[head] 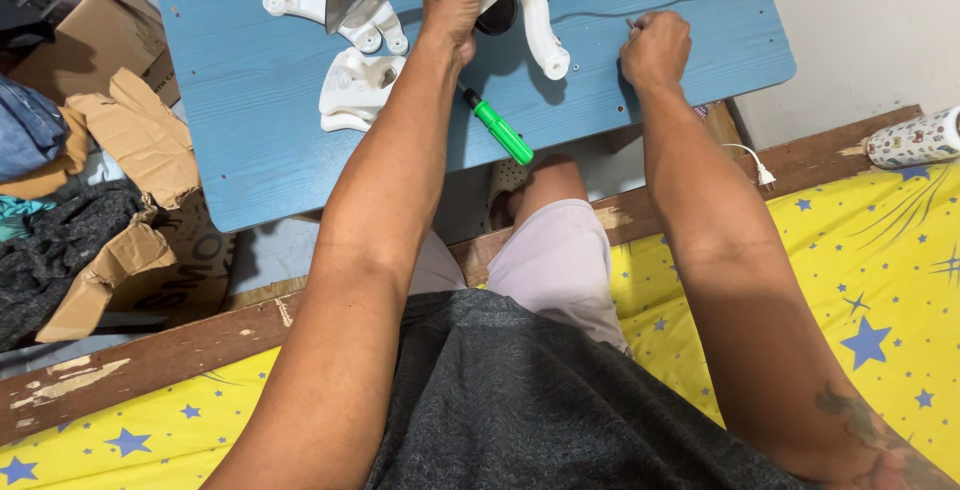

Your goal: The person assembles white plastic fan components on a blue table using a green-handled screwdriver. They attach curved plastic pieces to a central hub, insert screws, and tighten them, then connect a power cord to the assembly.

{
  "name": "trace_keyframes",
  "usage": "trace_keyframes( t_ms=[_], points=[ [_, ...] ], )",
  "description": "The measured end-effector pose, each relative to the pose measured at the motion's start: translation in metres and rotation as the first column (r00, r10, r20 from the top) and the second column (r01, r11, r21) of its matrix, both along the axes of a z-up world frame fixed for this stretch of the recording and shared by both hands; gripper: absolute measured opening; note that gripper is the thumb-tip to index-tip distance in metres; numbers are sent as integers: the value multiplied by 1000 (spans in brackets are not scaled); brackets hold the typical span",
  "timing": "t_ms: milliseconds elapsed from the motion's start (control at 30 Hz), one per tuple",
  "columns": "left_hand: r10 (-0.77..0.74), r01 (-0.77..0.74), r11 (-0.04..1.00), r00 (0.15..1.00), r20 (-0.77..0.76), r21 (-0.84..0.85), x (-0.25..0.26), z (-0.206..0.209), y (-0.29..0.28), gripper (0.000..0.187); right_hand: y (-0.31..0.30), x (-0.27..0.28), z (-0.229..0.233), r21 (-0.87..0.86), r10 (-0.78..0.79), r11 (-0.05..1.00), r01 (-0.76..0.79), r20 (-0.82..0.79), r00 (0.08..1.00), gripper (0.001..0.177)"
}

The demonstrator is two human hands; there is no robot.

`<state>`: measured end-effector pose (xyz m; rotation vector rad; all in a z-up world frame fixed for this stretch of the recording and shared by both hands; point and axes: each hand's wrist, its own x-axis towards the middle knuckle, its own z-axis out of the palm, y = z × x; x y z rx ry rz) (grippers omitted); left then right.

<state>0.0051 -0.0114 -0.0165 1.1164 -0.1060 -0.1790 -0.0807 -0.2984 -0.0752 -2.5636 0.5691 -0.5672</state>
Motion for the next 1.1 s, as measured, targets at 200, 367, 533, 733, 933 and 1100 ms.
trace_keyframes(
  t_ms=[200,367,533,733,933,1100],
  points=[
    [22,-22,1000,997,68,-11,-9,5,7,39,20,-6,17,-23,118,993,-117,53,992,9],
    [41,-40,999,998,41,-24,-3,3,5,47,54,-17,61,162,395,871,-464,330,857,10],
    [57,-50,995,996,76,-90,-2,2,-1,48,98,-13,116,333,512,680,-653,422,748,12],
    [72,-70,997,995,75,-35,-7,4,-2,43,126,-11,142,150,530,769,-622,396,750,13],
    [79,-80,997,989,126,2,-9,10,-1,45,132,-8,143,99,538,772,-627,423,729,12],
    [76,-82,996,989,129,45,-16,16,-3,43,139,-6,142,58,530,796,-603,417,739,11]
  ],
)
